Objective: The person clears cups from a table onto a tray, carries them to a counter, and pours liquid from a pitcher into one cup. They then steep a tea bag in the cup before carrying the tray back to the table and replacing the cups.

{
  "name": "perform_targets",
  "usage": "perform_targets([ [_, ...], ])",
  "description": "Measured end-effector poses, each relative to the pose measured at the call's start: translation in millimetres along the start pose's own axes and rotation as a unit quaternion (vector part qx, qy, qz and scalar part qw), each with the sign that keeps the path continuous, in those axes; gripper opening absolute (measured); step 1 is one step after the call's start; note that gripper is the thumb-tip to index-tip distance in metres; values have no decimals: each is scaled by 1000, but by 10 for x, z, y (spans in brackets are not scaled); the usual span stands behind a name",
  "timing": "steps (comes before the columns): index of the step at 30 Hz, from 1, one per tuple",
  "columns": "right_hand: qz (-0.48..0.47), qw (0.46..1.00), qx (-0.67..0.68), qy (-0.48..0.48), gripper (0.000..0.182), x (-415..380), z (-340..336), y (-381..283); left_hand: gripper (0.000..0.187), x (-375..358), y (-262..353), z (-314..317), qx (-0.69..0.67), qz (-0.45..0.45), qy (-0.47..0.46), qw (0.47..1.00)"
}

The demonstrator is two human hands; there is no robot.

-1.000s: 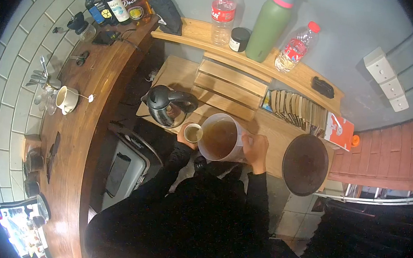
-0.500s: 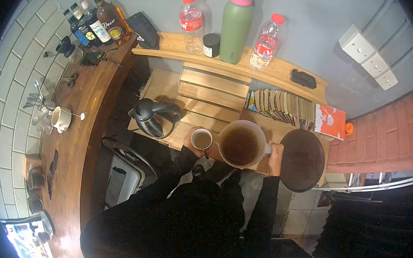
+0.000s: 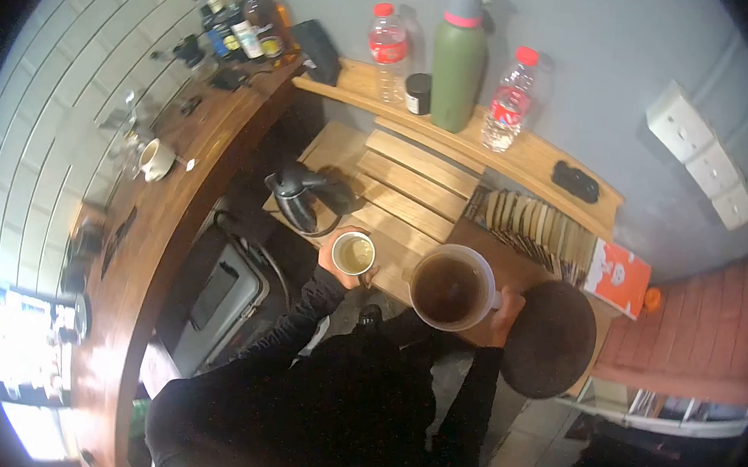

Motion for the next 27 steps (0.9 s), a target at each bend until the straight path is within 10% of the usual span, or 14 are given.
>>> perform_targets([
  [6,54,991,51,-114,25,300,-31,189,63,-321,179,-251,-2,8,99,995],
  [9,122,984,130,21,28,160,84,-45,65,-573,248,-385,33,-19,134,990],
  [18,158,982,101,-25,34,118,168,-472,63,-1006,251,-945,-21,-22,214,976],
  [22,19,982,-63,-175,23,280,24,-705,64,-1019,192,-1336,-9,-2,217,976],
  [27,-138,970,-198,23,15,157,90,-1421,62,-924,333,-1988,27,11,205,978],
])
Point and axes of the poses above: each hand's wrist, its own x-axis towards the middle knuckle, its own z-axis out of the palm, y = z × x, the point moved 4 cm from there along x, towards the middle knuckle, and after that the axes turned 1 degree about -x, right-handed, at the moved point
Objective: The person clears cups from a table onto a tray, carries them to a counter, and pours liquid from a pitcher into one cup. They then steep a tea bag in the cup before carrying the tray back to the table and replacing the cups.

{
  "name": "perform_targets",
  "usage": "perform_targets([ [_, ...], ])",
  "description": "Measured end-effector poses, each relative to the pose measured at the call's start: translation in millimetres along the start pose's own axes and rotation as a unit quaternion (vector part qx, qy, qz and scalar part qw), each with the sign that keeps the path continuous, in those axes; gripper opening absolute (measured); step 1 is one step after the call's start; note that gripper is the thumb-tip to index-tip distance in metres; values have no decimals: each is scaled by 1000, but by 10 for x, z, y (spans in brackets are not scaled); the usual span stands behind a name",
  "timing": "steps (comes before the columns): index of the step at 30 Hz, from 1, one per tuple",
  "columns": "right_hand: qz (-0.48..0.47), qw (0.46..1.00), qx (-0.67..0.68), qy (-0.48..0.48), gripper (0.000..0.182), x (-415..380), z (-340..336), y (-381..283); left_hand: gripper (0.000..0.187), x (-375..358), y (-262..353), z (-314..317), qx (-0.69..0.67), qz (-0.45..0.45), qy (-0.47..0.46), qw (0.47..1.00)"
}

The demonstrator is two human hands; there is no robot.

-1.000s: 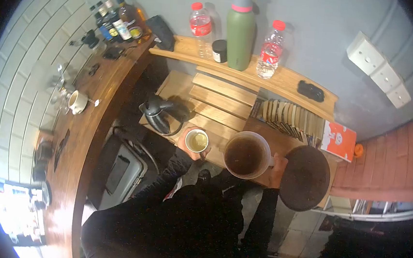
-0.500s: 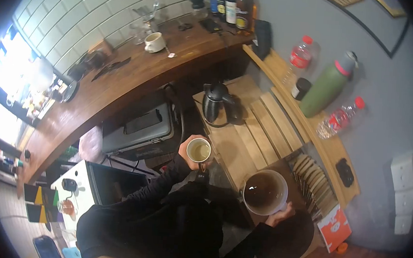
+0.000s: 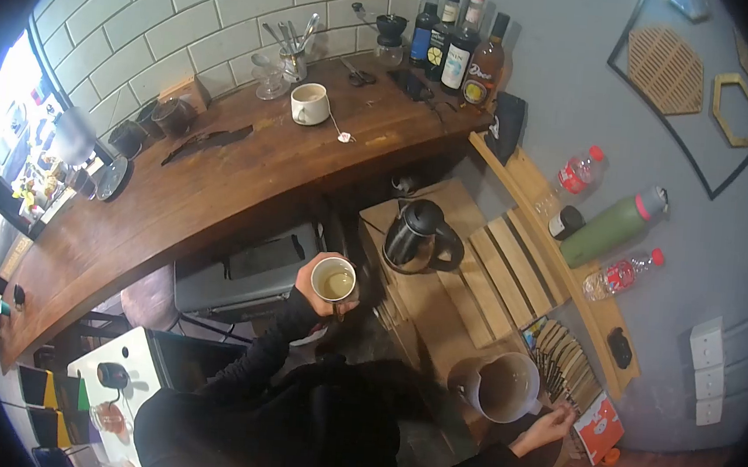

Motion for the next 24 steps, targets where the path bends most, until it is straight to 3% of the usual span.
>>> perform_targets([
  [2,-58,998,9,27,15,-146,290,-785,60,157,74,-253,69,16,-14,997],
  [3,-125,992,-7,1,16,-205,499,-1072,60,226,124,-346,69,21,-12,997],
  [5,-133,988,48,-63,16,-458,1126,-1783,62,343,186,-554,35,-20,-7,999],
  [9,-186,922,159,-299,19,-1082,2639,-2812,60,527,348,-933,72,51,26,996],
  [10,-196,843,254,-432,21,-1394,3332,-3214,61,556,391,-1120,62,52,54,995],
  [11,-203,812,271,-477,25,-1529,3730,-3329,61,560,418,-1211,46,53,75,995],
  [14,-232,783,226,-531,31,-1838,4617,-3738,62,516,444,-1453,78,57,112,989],
  [16,-290,802,166,-496,39,-1937,5131,-3892,62,491,447,-1608,93,44,140,985],
  [19,-390,786,106,-467,25,-2059,5763,-3966,61,497,489,-1788,116,30,172,978],
  [21,-422,781,-6,-460,17,-2142,5837,-4040,63,538,462,-1881,100,13,199,975],
  [22,-433,789,27,-436,17,-2151,5898,-4028,62,575,490,-1916,125,17,207,970],
  [23,-424,776,82,-460,14,-2118,5952,-4049,60,605,501,-1928,149,18,212,966],
  [24,-340,768,106,-532,12,-2078,5883,-4192,59,659,489,-1935,134,22,223,965],
])
Point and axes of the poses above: each hand's wrist, its own x-axis towards the middle knuckle, its own z-axis out of the palm, y = z × x, the point moved 4 cm from there along x, towards the middle knuckle, and after that the axes turned 1 degree about -x, right-handed, at the moved point
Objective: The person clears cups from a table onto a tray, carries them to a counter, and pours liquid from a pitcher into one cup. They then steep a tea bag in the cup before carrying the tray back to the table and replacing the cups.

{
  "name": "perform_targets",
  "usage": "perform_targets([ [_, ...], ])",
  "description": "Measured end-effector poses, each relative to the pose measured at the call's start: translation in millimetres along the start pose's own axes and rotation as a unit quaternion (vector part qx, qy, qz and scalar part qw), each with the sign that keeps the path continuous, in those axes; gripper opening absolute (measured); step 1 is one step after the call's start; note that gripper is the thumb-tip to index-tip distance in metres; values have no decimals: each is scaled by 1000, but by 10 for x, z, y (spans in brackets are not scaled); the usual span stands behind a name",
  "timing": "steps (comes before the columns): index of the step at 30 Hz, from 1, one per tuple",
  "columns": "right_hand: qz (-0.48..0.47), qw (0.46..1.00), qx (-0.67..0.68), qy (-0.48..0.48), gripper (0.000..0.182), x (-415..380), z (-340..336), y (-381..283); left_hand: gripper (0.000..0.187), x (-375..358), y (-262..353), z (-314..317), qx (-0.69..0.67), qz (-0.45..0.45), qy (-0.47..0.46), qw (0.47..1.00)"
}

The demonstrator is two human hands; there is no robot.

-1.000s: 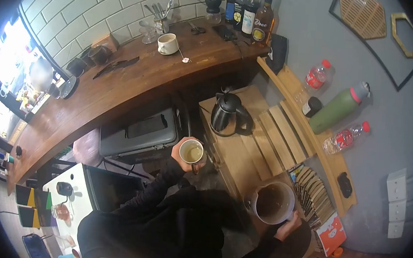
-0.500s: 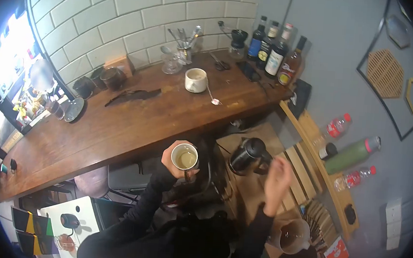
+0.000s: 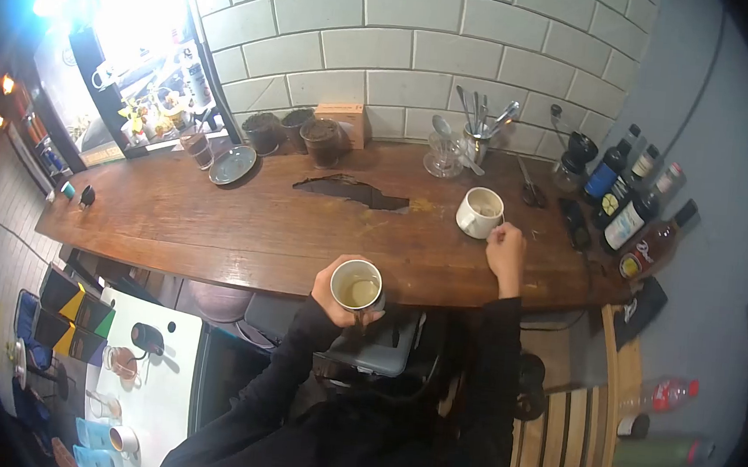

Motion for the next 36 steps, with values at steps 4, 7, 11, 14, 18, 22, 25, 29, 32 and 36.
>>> perform_targets([
  [4,-14,959,262,-101,14,420,-79,-72,59,192,-77,125,43,8,9,999],
  [7,-3,914,364,-177,14,642,-183,-372,65,248,-195,256,-40,-28,30,998],
  [11,9,898,366,-243,19,813,-281,-633,66,333,-265,359,-21,-8,14,1000],
  [14,-21,900,366,-235,18,741,-386,-908,64,410,-263,405,-24,-13,17,999],
  [18,-82,893,376,-232,17,606,-571,-1331,63,513,-206,422,22,8,18,1000],
  [22,-121,883,362,-272,18,422,-723,-1708,61,574,-261,455,42,26,30,998],
  [25,-112,864,376,-316,18,268,-652,-1781,61,562,-273,485,28,-2,34,999],
  [29,-81,842,333,-417,18,-37,-419,-1844,62,487,-246,506,-47,-32,42,998],
  [32,-93,826,333,-445,17,-239,-201,-1769,72,433,-219,442,-9,-44,37,998],
  [36,-170,828,297,-445,14,-400,-133,-1759,72,386,-216,385,-4,-42,57,997],
])
Point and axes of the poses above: each hand's wrist, its own x-axis towards the middle knuckle, its own z-axis out of the palm, y = z × x, the point moved 4 cm from there along x, towards the middle knuckle, and after that the axes turned 1 degree about -x, right-handed, at the moved point
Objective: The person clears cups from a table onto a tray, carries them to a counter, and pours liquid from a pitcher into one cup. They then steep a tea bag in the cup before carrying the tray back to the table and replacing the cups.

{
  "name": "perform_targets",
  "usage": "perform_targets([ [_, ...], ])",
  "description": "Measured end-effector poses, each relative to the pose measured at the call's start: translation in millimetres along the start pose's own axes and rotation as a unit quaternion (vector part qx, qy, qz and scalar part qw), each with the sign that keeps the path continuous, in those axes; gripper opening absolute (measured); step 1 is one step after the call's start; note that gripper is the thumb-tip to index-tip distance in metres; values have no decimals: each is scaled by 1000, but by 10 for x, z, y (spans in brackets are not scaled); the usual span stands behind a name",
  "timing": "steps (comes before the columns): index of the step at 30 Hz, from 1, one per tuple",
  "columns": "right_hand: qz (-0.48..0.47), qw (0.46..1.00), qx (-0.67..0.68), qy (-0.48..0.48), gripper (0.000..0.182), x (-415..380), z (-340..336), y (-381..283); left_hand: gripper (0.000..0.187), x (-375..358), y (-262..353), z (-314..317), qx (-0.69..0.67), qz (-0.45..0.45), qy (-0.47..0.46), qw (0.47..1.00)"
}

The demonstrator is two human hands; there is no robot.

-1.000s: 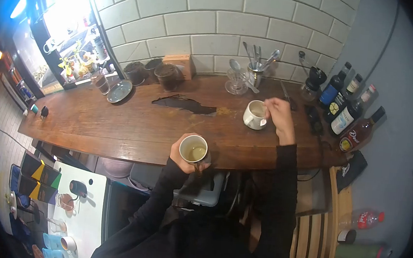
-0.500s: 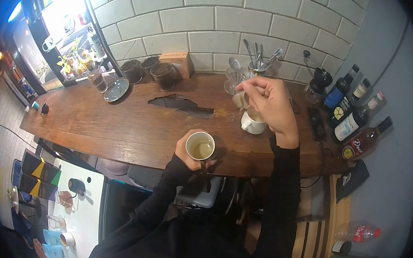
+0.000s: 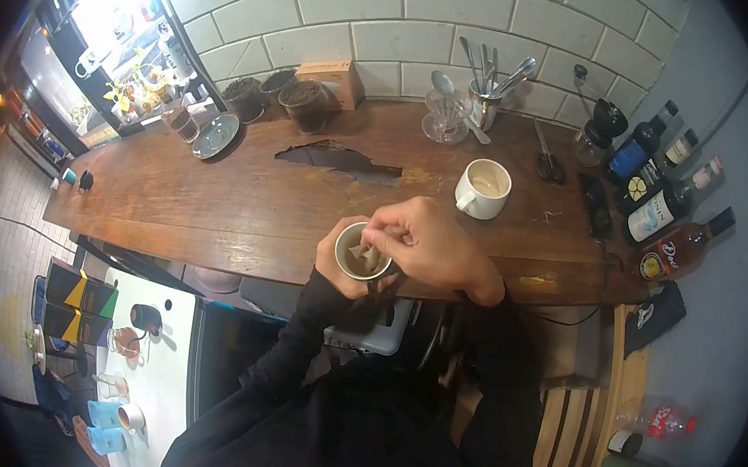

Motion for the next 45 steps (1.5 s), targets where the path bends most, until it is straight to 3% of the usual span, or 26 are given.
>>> perform_targets([
  [1,-40,998,-54,-5,14,-18,23,-32,72,-7,-10,-8,0,-2,2,1000],
  [6,40,988,-148,24,18,-53,38,-1,71,-33,-62,-17,8,10,20,1000],
  [9,54,989,-134,20,18,-61,74,-3,66,-28,-59,-3,8,20,29,999],
  [11,19,996,-23,90,18,-74,25,-23,61,-36,-65,10,2,21,36,999],
  [16,48,991,-123,18,19,-52,52,84,60,-24,-83,35,5,33,42,999],
  [22,55,995,-41,66,19,-46,18,73,60,-32,-84,32,24,44,38,998],
  [24,52,993,-101,19,20,-28,53,108,59,-37,-91,35,16,36,40,998],
  [27,56,996,-21,58,20,-49,-1,3,58,-44,-117,28,8,24,46,999],
  [34,52,997,-44,22,15,-17,74,103,54,-35,-76,27,23,30,46,998],
  [36,45,996,5,71,20,-35,22,41,54,-32,-45,22,21,27,47,998],
  [40,71,995,-70,29,19,-10,75,124,54,-35,-96,33,23,40,47,998],
  [45,48,996,22,66,19,-17,52,42,55,-42,-101,29,16,37,50,998],
])
Point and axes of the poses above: each hand's wrist, its own x-axis towards the middle knuckle, its own z-axis out of the palm, y = z × x, the point moved 4 cm from there along x, towards the middle knuckle, and after that the axes turned 1 degree about -x, right-handed, at the moved point
